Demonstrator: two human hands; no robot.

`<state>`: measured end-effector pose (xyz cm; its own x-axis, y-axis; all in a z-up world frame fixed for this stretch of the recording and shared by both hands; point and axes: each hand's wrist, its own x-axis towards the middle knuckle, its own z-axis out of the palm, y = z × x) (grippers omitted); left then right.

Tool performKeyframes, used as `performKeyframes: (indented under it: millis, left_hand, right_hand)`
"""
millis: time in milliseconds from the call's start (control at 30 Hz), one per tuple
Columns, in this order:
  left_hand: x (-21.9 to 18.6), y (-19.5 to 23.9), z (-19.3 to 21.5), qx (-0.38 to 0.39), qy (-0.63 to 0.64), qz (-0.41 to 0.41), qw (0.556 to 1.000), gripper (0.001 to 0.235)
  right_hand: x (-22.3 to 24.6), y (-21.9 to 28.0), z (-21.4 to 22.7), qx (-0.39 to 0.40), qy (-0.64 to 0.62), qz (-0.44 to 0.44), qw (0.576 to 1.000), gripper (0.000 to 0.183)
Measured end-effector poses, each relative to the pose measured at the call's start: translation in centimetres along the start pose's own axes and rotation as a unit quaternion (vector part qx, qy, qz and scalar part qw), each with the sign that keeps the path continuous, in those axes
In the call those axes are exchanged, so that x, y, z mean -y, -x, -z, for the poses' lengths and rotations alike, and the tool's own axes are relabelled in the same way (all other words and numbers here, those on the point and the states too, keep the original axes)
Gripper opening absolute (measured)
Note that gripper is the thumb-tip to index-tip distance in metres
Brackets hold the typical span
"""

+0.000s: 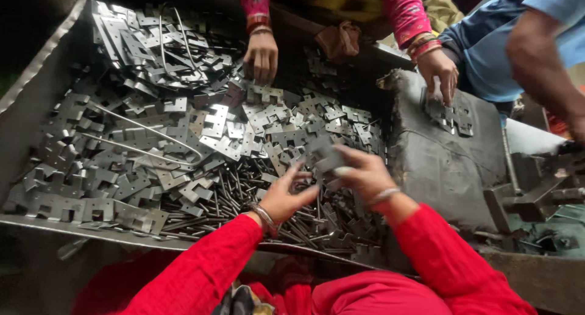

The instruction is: The person picks up metal brackets and rods from a tray, holding them in their hands to sort them.

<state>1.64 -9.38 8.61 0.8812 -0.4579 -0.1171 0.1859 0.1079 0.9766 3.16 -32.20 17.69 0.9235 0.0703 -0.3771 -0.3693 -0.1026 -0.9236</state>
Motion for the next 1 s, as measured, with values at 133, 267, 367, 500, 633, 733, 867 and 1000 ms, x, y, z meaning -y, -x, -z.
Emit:
performKeyframes:
  millis: [133, 267, 367, 500, 633, 733, 867, 1000]
  left_hand:
    - [-0.1, 0.6, 4.2, 0.023, -0.582, 0.043, 0.812, 0.115]
    - [2.2, 1.1, 3.8, 0.035, -0.637, 0.018, 0.770, 0.112]
    - [4.1, 0.9, 3.3, -0.026, -0.630, -0.011, 0.776, 0.071]
    - [7.1, 1.0, 4.6, -0.081, -0.415, -0.054, 0.904, 0.017]
    - [7.1, 1.0, 5.9, -0.132, -0.183, -0.204, 0.953, 0.014]
    - [4.7, 2.3, 7.7, -0.144, 0.309, 0.103, 0.934, 0.018]
    - [0.6, 4.1, 12.2, -0.132, 0.588, -0.069, 0.795, 0.040]
    - [-2.8, 2.8, 13.6, -0.251, 0.425, -0.070, 0.867, 0.035]
  right_hand:
    - [-1.2, 1.4, 14.4, -0.223, 0.331, 0.268, 0.877, 0.056]
    - [-6.8, 2.3, 24.4, -0.380, 0.670, 0.118, 0.626, 0.062]
    - [-5.8, 2.3, 22.2, -0.382, 0.771, 0.124, 0.493, 0.071]
    - [-0.6, 1.2, 12.2, -0.280, 0.708, 0.326, 0.560, 0.060]
    - [-3.5, -4.6, 4.2, -0.060, 0.633, 0.286, 0.717, 0.045]
    - [-9.7, -9.0, 1.6, -0.005, 0.644, 0.239, 0.726, 0.065]
    - [-15.7, -11.9, 1.4, 0.015, 0.698, 0.064, 0.713, 0.054]
    - [-16.4, -10.5, 1.8, 0.029, 0.728, 0.099, 0.678, 0.043]
